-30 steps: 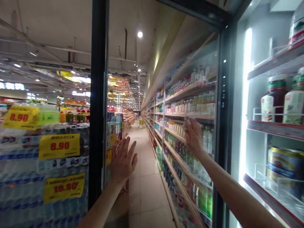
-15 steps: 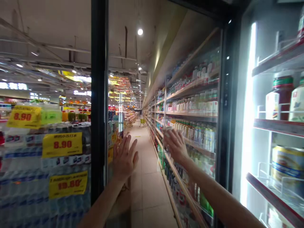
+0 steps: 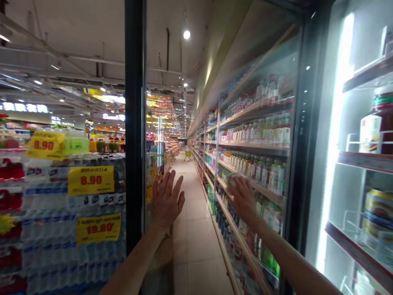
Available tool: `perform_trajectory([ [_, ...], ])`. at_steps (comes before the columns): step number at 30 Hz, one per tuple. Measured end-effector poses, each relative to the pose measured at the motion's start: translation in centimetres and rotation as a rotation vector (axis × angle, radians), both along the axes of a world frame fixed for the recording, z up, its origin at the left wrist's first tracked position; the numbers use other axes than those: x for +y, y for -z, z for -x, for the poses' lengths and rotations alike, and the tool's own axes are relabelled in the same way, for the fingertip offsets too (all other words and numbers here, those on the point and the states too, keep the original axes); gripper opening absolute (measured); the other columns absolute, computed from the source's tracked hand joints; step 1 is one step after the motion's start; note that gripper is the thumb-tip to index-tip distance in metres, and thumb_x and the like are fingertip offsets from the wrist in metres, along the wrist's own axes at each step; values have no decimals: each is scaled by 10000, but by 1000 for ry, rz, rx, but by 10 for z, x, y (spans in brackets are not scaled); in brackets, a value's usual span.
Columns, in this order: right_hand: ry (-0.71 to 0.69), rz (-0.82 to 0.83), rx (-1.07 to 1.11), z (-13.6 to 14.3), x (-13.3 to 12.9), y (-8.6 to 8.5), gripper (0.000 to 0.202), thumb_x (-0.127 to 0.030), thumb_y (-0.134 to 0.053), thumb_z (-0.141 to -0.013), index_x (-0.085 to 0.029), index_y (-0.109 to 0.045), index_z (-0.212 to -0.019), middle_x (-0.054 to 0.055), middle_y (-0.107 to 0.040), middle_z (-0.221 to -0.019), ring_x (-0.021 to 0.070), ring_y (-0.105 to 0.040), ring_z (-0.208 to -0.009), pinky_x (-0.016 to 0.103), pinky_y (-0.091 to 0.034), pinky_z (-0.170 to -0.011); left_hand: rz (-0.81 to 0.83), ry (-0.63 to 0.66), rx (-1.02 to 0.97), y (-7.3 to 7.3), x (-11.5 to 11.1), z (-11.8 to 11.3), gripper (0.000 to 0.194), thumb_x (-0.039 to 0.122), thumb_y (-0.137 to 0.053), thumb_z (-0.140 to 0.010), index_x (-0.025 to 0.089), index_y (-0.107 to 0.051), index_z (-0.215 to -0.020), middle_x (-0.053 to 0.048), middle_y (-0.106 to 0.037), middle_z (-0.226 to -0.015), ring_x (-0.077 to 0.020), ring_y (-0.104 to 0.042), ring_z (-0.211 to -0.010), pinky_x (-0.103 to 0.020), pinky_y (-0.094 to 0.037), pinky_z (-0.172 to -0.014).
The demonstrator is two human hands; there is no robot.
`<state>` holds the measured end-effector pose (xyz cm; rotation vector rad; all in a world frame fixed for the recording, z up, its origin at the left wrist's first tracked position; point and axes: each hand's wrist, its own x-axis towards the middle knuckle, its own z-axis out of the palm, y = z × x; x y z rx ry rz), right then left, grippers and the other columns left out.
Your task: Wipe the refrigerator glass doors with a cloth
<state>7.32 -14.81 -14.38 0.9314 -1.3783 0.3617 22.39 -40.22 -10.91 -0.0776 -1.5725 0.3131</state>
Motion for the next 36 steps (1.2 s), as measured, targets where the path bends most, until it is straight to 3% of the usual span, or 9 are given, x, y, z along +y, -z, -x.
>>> perform_trajectory([
  [5,39,602,-222,33,34,-16,535,-190,-352,-876,-222,-323,-1410,130,-252,-1503,279,-248,-1387,584,-308,-1060,12,-4,-11,1,-1,1,623,222,-518,-838,231,-294,-1419,-105,-335,-1462,-238,-296,-1364,-459,-128,-1147],
  [12,-8,-30,-80,-16,-20,18,611,-74,-431,-800,-317,-391,-1360,49,-353,-1468,248,-252,-1391,524,-296,-1097,7,22,-6,-1,-1,2,672,215,-522,-839,260,-224,-1440,-79,-288,-1484,-220,-268,-1376,-441,-99,-1158],
  [14,1,53,-88,-10,-10,13,602,-83,-427,-813,-316,-380,-1366,58,-348,-1470,248,-260,-1387,531,-308,-1086,5,17,-6,0,-1,1,671,209,-517,-839,255,-225,-1440,-83,-288,-1484,-220,-257,-1380,-446,-96,-1158],
  [18,20,517,-193,11,14,-6,561,-148,-363,-866,-255,-308,-1414,115,-267,-1500,259,-250,-1389,572,-317,-1062,20,-1,-4,1,1,0,670,207,-527,-830,228,-243,-1436,-101,-296,-1480,-228,-254,-1382,-460,-110,-1153],
  [20,14,538,-211,6,7,-4,565,-160,-365,-866,-247,-298,-1420,117,-246,-1508,269,-233,-1395,585,-303,-1065,18,-4,-2,1,2,0,666,215,-531,-829,224,-251,-1434,-105,-303,-1477,-228,-254,-1382,-460,-115,-1151],
  [25,-59,-62,-36,-35,-44,17,607,-67,-416,-794,-308,-408,-1351,35,-377,-1455,234,-236,-1397,509,-279,-1110,5,-4,-12,1,2,-2,647,220,-532,-831,221,-276,-1425,-116,-333,-1462,-231,-264,-1377,-460,-115,-1150],
  [28,-62,-80,26,-36,-57,-15,585,-85,-420,-801,-318,-419,-1337,26,-421,-1424,223,-257,-1389,494,-251,-1124,-1,-12,-15,1,2,-2,618,223,-526,-838,227,-302,-1414,-114,-344,-1456,-233,-275,-1373,-464,-123,-1145],
  [33,-87,328,-28,-14,-60,-124,555,-185,-351,-861,-248,-315,-1411,80,-319,-1482,231,-218,-1402,502,-258,-1112,-15,5,-46,2,1,-3,568,223,-502,-856,240,-333,-1398,-103,-346,-1457,-233,-278,-1372,-474,-108,-1145],
  [36,-74,198,-15,-23,-65,-124,541,-175,-358,-855,-250,-353,-1391,66,-369,-1457,220,-207,-1406,504,-248,-1116,-16,41,-70,-1,-1,-10,568,179,-488,-857,246,-327,-1398,-95,-354,-1458,-223,-277,-1374,-462,-149,-1141],
])
